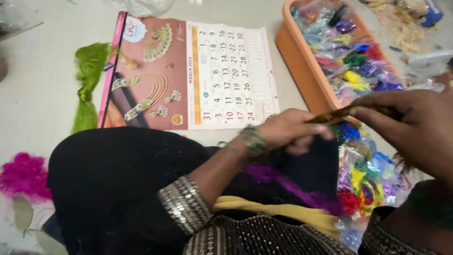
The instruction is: The person sits on the floor and twists olive-green fiber strands together into a tight rope, then folds and knots the twisted strand by hand. A calendar sheet lies on the floor as a work surface, with a tray of colorful fibers beside them.
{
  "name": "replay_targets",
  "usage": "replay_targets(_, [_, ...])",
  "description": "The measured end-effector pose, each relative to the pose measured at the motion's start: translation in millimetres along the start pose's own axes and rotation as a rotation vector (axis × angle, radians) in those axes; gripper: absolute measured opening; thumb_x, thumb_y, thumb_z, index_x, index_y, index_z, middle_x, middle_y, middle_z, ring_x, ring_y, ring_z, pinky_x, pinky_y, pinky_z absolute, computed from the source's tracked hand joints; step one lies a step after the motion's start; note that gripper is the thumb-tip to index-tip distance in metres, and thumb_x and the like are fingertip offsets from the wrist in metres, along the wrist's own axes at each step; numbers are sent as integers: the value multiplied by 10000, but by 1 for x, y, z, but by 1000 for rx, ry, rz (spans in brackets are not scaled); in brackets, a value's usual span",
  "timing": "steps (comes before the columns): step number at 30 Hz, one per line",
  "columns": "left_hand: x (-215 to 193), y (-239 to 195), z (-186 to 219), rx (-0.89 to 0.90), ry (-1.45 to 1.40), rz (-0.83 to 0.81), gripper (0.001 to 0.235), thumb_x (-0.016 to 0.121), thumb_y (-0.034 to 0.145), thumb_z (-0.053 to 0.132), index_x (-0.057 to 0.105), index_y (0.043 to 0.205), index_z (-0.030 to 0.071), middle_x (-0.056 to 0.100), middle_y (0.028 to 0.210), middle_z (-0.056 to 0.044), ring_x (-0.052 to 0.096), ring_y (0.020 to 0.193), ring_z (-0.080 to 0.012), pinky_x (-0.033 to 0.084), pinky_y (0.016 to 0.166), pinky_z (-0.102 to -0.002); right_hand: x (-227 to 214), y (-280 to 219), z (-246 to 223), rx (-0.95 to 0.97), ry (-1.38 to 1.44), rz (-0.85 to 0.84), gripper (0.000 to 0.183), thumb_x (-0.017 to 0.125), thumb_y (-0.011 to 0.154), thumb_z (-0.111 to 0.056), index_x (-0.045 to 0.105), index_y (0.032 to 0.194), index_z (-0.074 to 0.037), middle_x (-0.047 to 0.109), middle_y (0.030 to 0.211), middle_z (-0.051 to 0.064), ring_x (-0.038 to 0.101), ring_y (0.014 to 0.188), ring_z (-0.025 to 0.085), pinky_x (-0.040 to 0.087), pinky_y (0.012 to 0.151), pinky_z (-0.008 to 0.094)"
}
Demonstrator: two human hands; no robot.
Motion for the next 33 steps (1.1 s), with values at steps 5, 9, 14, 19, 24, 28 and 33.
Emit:
replay_targets(5, [-25,-83,46,-302,-188,17,305,555,1068,321,711,1015,63,339,577,110,315,495,-73,324,485,-252,16,1,22,151,174,-264,282,682,1010,-281,803,1235,-163,702,662,137,630,532,229,538,507,383])
replay_targets(9, [-45,-131,44,-305,-292,112,282,574,1070,302,697,1007,56,335,586,109,284,502,-62,301,483,-242,40,17,19,-21,456,-211,295,714,963,-263,837,1180,-106,680,646,121,547,546,199,478,498,396])
replay_targets(14, [-64,-158,50,-346,-272,226,288,553,1064,314,663,943,77,331,588,95,281,502,-54,307,486,-243,46,36,4,-323,627,-95,287,690,964,-256,783,1162,-71,756,850,-36,687,733,36,558,619,250])
replay_targets(19, [-86,-171,51,-342,-310,267,295,554,1063,317,637,908,80,321,579,100,264,486,-45,280,467,-231,36,40,-15,-128,686,-47,285,672,966,-203,787,1197,-82,662,737,13,518,609,83,432,526,279])
replay_targets(24, [-103,-181,58,-326,-361,322,314,539,1069,326,601,880,83,318,581,100,251,473,-32,238,431,-216,49,59,-16,-166,786,10,297,667,1015,-141,786,1283,-92,599,718,13,404,550,82,323,463,259])
replay_targets(28, [-116,-189,61,-251,-543,474,302,517,1091,313,574,917,74,338,591,89,264,462,-28,220,402,-211,56,75,-29,-188,671,42,282,653,981,-129,773,1235,-97,691,798,41,507,620,109,408,530,283])
replay_targets(33, [-130,-189,53,8,-798,555,285,455,1128,307,561,1031,61,412,599,64,288,449,-45,239,398,-212,64,65,-63,-232,516,-35,258,672,936,-154,776,1168,-108,799,944,57,702,791,158,569,692,316])
Point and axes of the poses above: each hand's wrist, its own y-axis towards the middle knuckle, its own x-axis out of the palm, z = x × y, the point moved 4 cm from there along y, towards the middle knuckle
